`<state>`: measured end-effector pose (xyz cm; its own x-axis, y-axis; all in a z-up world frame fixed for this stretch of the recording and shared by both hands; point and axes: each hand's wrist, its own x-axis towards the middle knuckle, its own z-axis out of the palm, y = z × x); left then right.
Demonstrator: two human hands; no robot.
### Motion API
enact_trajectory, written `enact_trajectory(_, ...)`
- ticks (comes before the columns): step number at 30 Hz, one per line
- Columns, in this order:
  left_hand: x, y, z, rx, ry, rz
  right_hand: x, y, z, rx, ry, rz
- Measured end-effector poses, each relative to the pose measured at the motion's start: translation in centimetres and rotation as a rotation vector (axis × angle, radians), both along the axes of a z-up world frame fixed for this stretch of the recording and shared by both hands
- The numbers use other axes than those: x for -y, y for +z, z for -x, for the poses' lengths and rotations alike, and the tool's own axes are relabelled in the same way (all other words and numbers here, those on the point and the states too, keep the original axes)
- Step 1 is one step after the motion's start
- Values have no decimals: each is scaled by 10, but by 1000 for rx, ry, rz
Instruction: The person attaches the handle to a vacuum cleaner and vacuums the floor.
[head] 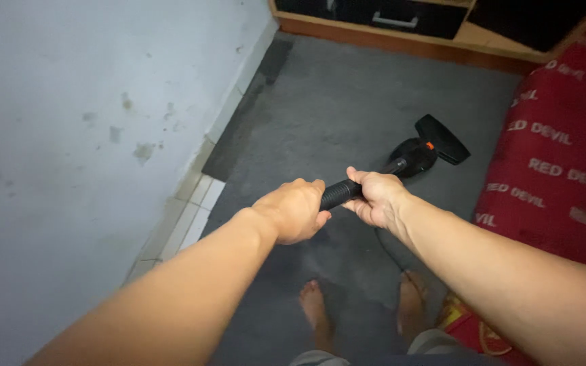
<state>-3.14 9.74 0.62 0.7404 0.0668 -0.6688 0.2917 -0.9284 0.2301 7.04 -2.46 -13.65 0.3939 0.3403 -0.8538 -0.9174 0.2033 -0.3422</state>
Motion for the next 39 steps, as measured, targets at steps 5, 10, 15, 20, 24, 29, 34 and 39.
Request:
enact_trajectory(5, 44, -11, -49, 69, -11, 41, 47, -28, -60, 32, 24, 17)
enact_trajectory(10, 91, -11, -98, 67, 47, 66, 94, -39, -112, 93, 30, 103)
enact_trajectory(15, 127, -27, -126, 125, 71, 118, 127, -57, -150, 94, 38, 172)
enact_trajectory(20, 133, -22, -129, 131, 129, 139, 126, -59, -161, 52, 33, 200)
enact_trajectory(24, 119, -14, -114, 106, 208, 126, 106, -80, -159, 43, 97, 144)
enact_trajectory(29, 75, 3, -69, 73, 272, 101, 51, -47, -109, -18, 91, 110)
enact_trajectory(34, 22, 9, 1, 139, 353, 105, -12, -22, -41, 38, 184, 181)
enact_trajectory(39, -25, 2, 80, 247, 439, 81, -76, -31, 21, 36, 311, 128)
